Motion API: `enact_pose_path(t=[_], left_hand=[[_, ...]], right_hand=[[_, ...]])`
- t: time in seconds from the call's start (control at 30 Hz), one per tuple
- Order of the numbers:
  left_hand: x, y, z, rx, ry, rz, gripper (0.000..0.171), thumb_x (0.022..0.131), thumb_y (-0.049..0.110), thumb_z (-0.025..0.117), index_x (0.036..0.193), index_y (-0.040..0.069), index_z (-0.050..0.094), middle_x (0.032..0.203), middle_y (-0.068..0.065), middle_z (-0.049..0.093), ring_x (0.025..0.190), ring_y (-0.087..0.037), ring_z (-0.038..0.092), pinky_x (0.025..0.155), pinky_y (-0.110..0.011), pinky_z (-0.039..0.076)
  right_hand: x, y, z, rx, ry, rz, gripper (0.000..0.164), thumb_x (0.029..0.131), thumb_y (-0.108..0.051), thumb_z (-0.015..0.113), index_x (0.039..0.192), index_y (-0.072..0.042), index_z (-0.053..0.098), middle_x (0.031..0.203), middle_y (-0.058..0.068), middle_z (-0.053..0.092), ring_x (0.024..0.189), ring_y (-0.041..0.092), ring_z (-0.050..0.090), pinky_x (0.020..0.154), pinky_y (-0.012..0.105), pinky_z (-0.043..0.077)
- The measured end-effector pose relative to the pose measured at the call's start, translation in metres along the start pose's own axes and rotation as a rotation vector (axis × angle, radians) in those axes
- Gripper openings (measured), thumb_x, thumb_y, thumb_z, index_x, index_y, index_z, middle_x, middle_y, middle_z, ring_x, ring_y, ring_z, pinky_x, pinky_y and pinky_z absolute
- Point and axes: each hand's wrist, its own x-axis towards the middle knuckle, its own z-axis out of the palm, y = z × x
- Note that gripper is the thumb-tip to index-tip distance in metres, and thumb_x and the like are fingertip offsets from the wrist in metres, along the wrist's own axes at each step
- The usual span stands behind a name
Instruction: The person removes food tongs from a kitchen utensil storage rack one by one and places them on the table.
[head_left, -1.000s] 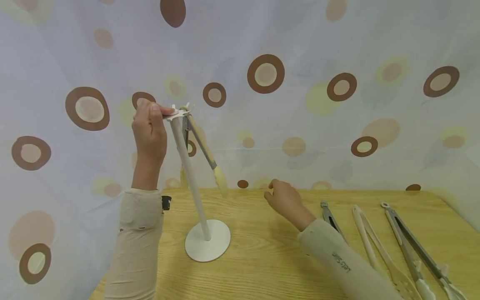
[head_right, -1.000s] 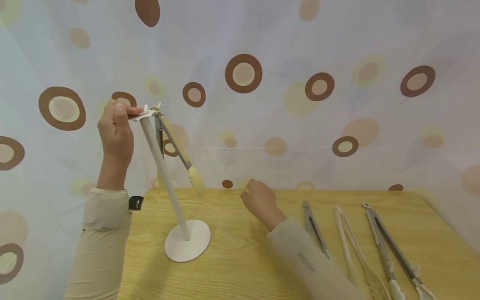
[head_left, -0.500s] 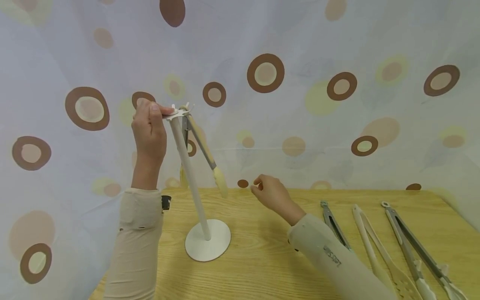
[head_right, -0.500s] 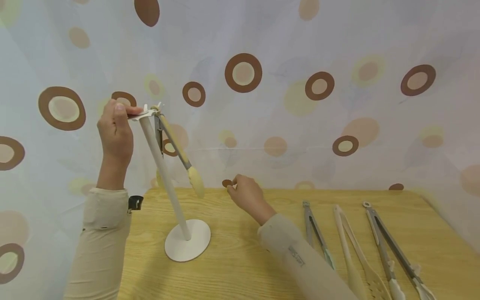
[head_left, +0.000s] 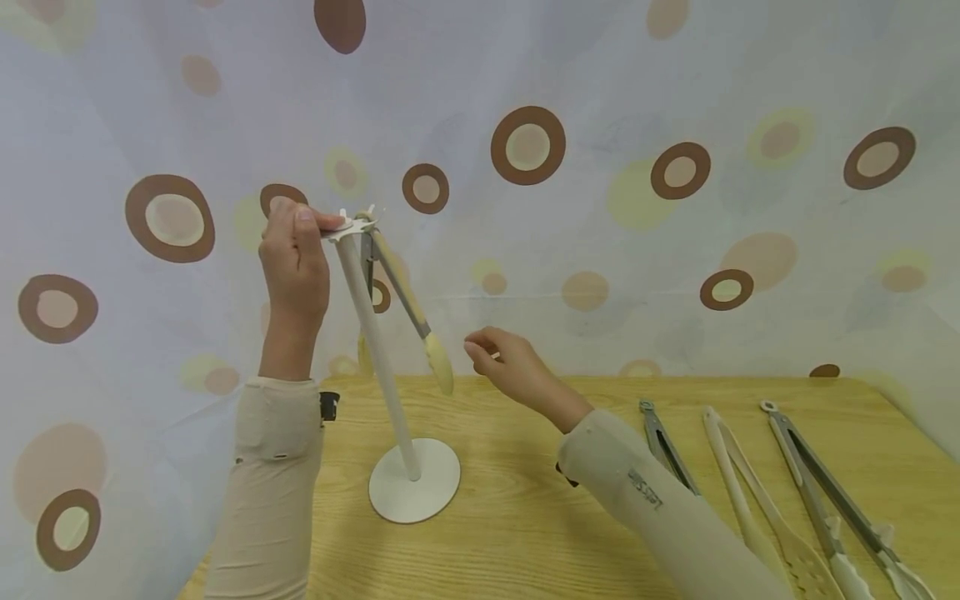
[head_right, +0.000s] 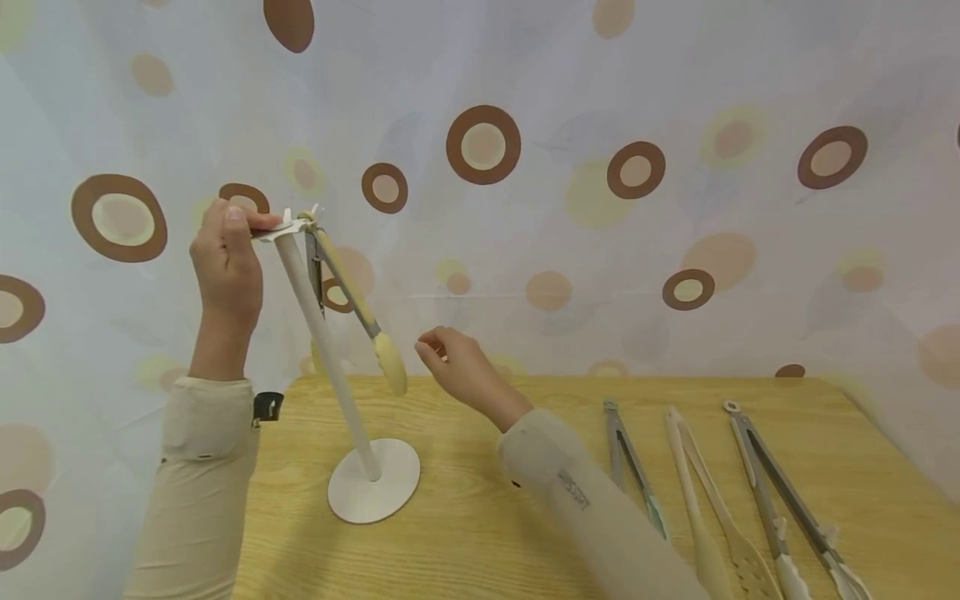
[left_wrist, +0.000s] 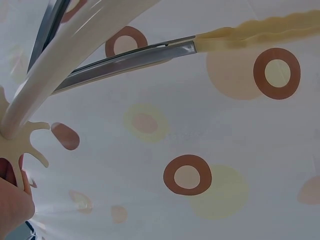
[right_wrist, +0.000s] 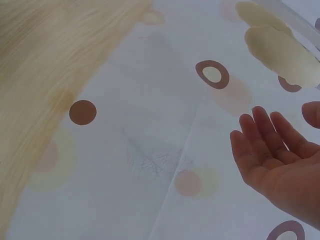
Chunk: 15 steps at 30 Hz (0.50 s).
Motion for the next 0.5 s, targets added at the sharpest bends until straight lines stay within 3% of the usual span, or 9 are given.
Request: enact_pose_path(t=[0.17,0.3,0.5], left_hand=[[0.001,0.0,-0.001,0.009,0.001,0.008,0.034,0.095,0.005,0.038,0.076,-0.009,0.063,0.078,-0.024,0.052,0.08,-0.004,0.042,0.076,-0.022,0.035],[0.0,0.0,0.0,0.006,-0.002,0.004,0.034,0.095,0.006,0.038,0.077,-0.009,0.063,0.077,-0.023,0.052,0.08,-0.002,0.042,0.075,-0.022,0.035],[0.0,0.001,0.001,-0.009,0.0,0.007,0.034,0.095,0.007,0.039,0.078,-0.009,0.063,0.076,-0.012,0.051,0.08,-0.003,0.043,0.075,-0.022,0.036]], right_hand=[[0.008,-0.008,0.003,0.079,0.01,-0.019,0.042,0.102,-0.033,0.042,0.134,-0.007,0.051,0.128,0.012,0.058,0.105,0.027,0.061,0.083,0.037,0.052],[0.015,-0.015,0.006,0.074,0.025,-0.054,0.045,0.103,-0.035,0.04,0.136,-0.007,0.051,0.133,0.011,0.056,0.117,0.027,0.054,0.093,0.042,0.047],[0.025,-0.022,0.01,0.096,0.034,-0.12,0.046,0.103,-0.037,0.039,0.136,-0.008,0.052,0.136,0.007,0.055,0.124,0.023,0.05,0.101,0.043,0.041]])
